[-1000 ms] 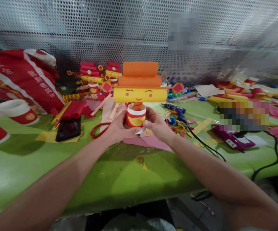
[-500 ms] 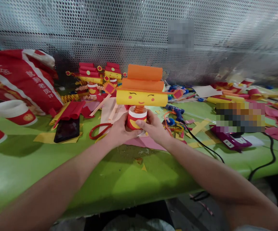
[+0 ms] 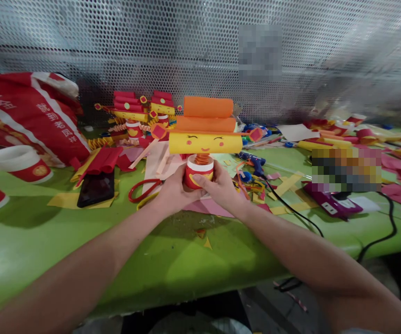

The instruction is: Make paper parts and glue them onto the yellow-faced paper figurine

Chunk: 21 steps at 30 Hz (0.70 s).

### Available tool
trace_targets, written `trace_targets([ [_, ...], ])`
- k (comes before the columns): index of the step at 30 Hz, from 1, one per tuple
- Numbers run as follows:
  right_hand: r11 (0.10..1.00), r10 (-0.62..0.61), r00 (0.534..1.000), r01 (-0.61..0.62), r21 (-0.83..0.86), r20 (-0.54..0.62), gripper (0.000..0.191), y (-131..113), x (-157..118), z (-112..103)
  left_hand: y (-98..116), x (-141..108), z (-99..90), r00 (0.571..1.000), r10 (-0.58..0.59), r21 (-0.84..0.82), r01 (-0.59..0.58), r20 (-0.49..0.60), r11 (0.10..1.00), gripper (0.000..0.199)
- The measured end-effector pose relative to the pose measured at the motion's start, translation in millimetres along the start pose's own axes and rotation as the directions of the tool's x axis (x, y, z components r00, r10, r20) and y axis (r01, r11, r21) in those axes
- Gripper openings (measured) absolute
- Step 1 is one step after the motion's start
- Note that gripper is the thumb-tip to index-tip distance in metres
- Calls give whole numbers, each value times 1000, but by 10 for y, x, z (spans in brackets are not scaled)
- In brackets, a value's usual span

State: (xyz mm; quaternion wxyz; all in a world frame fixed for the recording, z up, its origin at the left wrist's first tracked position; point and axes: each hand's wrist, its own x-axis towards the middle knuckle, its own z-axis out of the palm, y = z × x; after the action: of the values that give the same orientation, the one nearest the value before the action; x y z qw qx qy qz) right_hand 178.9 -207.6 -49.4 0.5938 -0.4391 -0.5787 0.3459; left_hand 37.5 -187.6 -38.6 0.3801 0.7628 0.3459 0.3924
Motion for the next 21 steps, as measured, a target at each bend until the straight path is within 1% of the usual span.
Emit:
trace_targets([
  [2,1000,0,1000,0,-15,11,53,-7,-6,4,-10,0,1,1000,4,-12,-4,10,1000,70],
  [6,999,-9,1000,9,-39,15,55,-25,-12,1,-12,-3,8,999,15,-126,-10,46,992,82],
  [9,999,-28,999,29,-43,31,61,-20,-1,-21,-13,0,3,999,-14,-176,21,41,984,79],
  [12,999,-49,991,47,19,124,70,-7,19,-58,-42,18,-30,999,-30,-165,34,27,986,76],
  [14,998,-39,984,30,55,176,73,-1,31,-74,-72,32,-56,999,-29,-149,33,26,988,77],
  [16,999,-6,983,-4,51,183,72,2,39,-78,-96,40,-72,999,-42,-137,45,23,990,78],
  [18,999,18,987,-25,42,162,71,8,44,-73,-104,40,-73,998,-65,-130,65,9,989,78],
  [21,998,20,986,-31,60,164,74,25,53,-73,-89,36,-60,997,-76,-152,76,3,985,77],
])
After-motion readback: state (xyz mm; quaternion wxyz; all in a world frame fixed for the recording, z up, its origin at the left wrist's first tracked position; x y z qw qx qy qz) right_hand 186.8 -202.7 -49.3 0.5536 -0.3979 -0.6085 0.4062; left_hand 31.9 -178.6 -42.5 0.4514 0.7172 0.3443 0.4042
